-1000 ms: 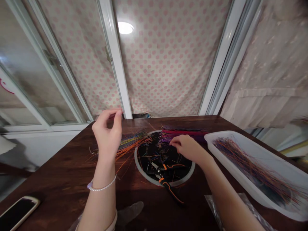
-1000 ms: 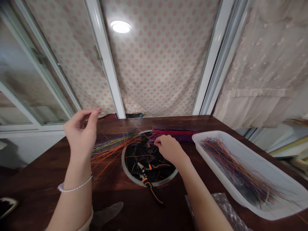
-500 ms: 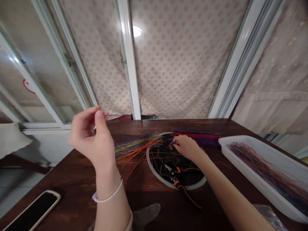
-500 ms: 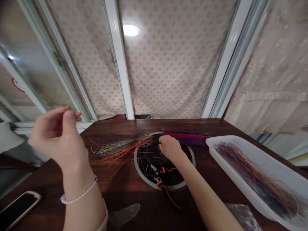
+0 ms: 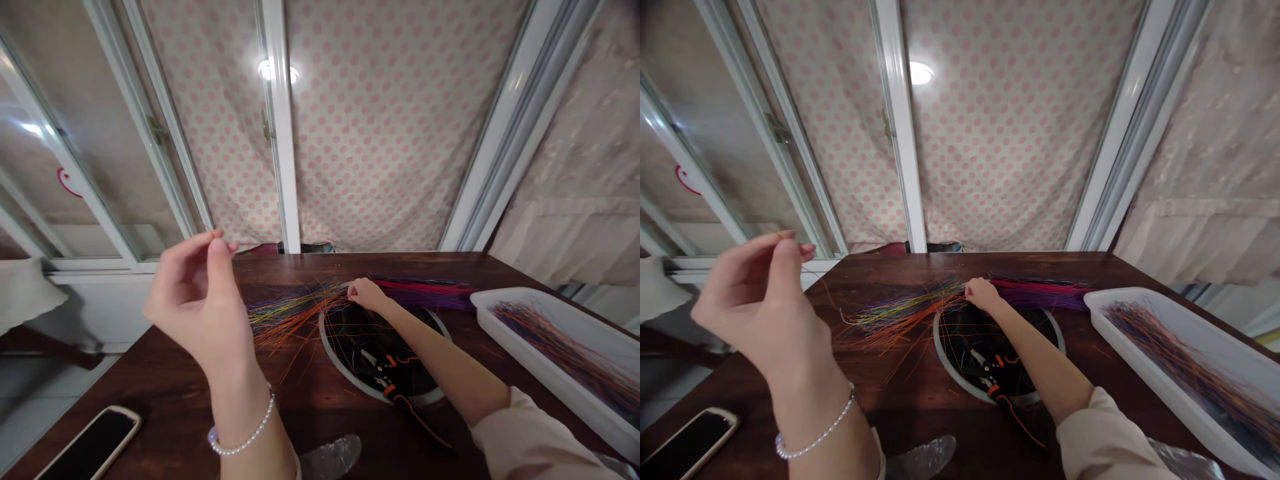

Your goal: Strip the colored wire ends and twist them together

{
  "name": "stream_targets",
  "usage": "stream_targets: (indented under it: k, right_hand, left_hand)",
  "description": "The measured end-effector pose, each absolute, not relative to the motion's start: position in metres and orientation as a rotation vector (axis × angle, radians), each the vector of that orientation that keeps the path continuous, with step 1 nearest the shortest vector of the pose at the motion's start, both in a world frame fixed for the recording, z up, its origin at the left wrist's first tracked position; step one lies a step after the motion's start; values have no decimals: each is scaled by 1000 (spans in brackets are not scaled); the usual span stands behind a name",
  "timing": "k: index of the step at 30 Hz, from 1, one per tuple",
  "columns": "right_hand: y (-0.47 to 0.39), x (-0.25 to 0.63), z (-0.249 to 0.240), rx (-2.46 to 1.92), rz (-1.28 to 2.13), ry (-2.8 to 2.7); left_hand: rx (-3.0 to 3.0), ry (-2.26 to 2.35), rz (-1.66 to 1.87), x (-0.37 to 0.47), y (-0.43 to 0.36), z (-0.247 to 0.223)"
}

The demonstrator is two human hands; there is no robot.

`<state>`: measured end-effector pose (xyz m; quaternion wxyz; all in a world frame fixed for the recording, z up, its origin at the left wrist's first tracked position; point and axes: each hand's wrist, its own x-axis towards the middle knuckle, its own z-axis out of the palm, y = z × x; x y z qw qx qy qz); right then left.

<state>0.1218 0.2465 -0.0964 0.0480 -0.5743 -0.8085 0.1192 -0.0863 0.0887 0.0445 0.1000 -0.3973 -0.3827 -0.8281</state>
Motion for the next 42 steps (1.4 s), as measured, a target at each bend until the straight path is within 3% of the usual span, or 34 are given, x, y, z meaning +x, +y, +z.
stream_targets:
  k: [30,36,42]
  right_hand:
    - [249,132,-118,-1517,631,-2060]
    - [252,152,-92,-1395,652,-1667]
    - [235,191,-35,-1131,643,-1243]
  left_hand:
    - [-1585,-1211,-2398,-76,99,42]
    - [-1619,-1240,-2386,-70,99,43]
    - [-1771,-1284,-2356,-56,106,38]
